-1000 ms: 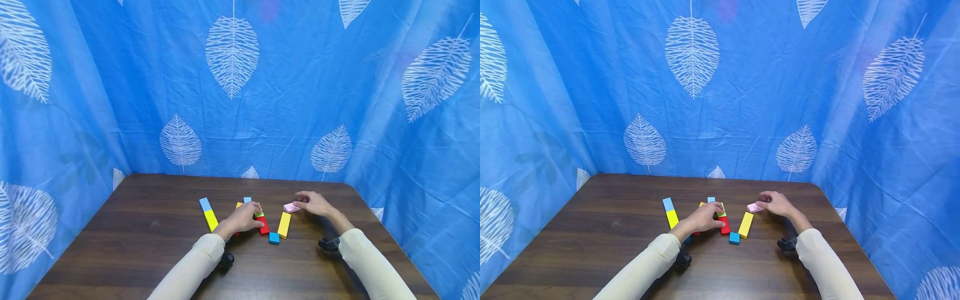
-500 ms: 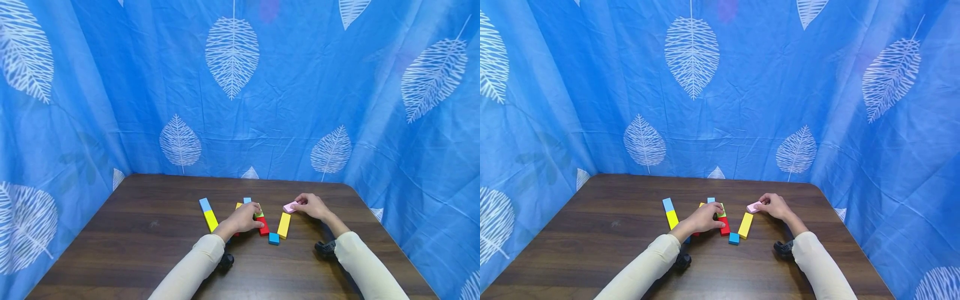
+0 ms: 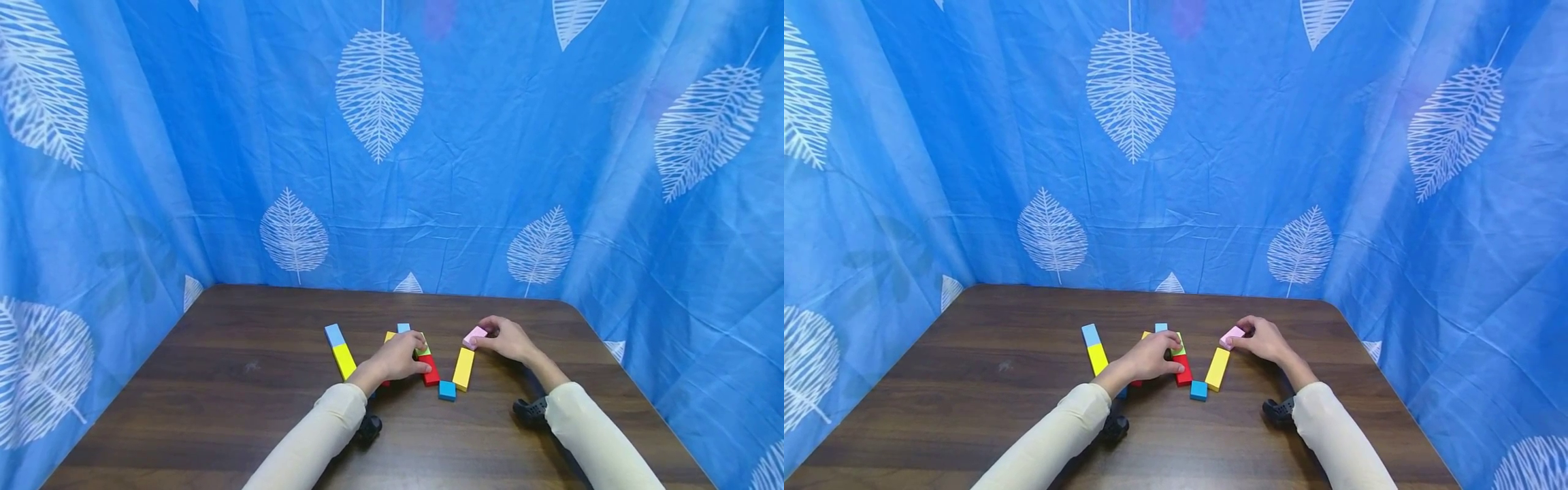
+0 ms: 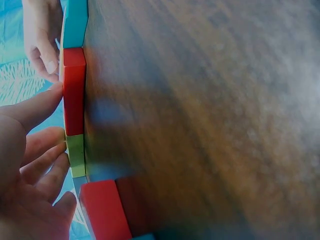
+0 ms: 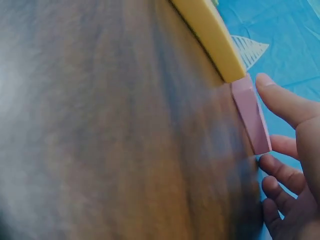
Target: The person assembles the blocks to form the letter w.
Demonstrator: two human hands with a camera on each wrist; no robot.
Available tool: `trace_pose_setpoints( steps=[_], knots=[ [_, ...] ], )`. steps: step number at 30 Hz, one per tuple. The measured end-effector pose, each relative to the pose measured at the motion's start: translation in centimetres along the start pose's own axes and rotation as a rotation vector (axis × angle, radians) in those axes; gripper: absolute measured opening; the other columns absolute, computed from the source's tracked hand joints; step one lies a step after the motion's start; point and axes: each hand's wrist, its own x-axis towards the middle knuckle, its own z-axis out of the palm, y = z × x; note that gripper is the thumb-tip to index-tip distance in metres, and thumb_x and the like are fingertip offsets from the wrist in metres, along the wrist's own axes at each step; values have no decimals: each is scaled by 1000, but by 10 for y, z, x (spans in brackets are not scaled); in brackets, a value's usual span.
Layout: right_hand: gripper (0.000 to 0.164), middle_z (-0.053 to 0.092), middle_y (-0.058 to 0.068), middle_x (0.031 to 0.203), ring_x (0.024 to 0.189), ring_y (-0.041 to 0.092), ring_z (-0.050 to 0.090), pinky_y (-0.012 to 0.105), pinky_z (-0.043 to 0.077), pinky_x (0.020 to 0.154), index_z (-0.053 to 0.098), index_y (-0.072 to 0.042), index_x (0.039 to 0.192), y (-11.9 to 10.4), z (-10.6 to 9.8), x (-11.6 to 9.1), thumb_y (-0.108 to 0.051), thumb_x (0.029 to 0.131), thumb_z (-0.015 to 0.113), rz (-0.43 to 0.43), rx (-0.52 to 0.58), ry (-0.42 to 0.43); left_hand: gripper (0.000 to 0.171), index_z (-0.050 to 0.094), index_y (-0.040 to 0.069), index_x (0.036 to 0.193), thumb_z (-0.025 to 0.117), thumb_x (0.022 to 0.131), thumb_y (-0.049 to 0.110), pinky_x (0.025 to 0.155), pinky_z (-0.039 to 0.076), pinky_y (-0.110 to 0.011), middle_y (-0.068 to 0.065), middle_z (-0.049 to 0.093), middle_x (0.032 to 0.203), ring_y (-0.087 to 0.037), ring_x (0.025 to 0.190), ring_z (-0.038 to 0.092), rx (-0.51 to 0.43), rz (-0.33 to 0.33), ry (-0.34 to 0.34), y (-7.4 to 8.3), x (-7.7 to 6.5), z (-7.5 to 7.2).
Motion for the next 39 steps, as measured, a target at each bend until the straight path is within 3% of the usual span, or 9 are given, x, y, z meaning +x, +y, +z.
trace_pose_setpoints(
  steps=[7,20,26,39],
  knots=[
    [64,66,14,116,101,29,59,50,52,92,67,0,126,0,3,1,-46,84,85,2,-13,-6,43,73,6,129,82,92,28,104,50,-34,-6,61,137,-24,126,55,11,5,-4,1,0,-2],
    [58,59,22,136,117,38,54,61,46,102,64,-4,138,-1,6,-5,-38,93,77,-1,78,-109,42,74,8,128,82,92,27,100,52,-33,-6,61,138,-24,126,55,11,-23,-6,-2,-3,2],
    [53,58,22,139,121,40,52,64,42,106,64,-6,138,1,6,-2,-35,95,75,17,96,-101,42,74,7,127,83,91,27,101,52,-34,-6,61,137,-24,125,55,10,-21,0,0,-2,-1],
    [52,58,21,138,117,38,52,63,44,103,65,-7,137,-3,3,-5,-34,94,77,11,111,-102,42,74,8,127,82,92,28,103,50,-34,-5,61,137,-23,125,56,19,-16,-4,-1,2,0]
  ],
)
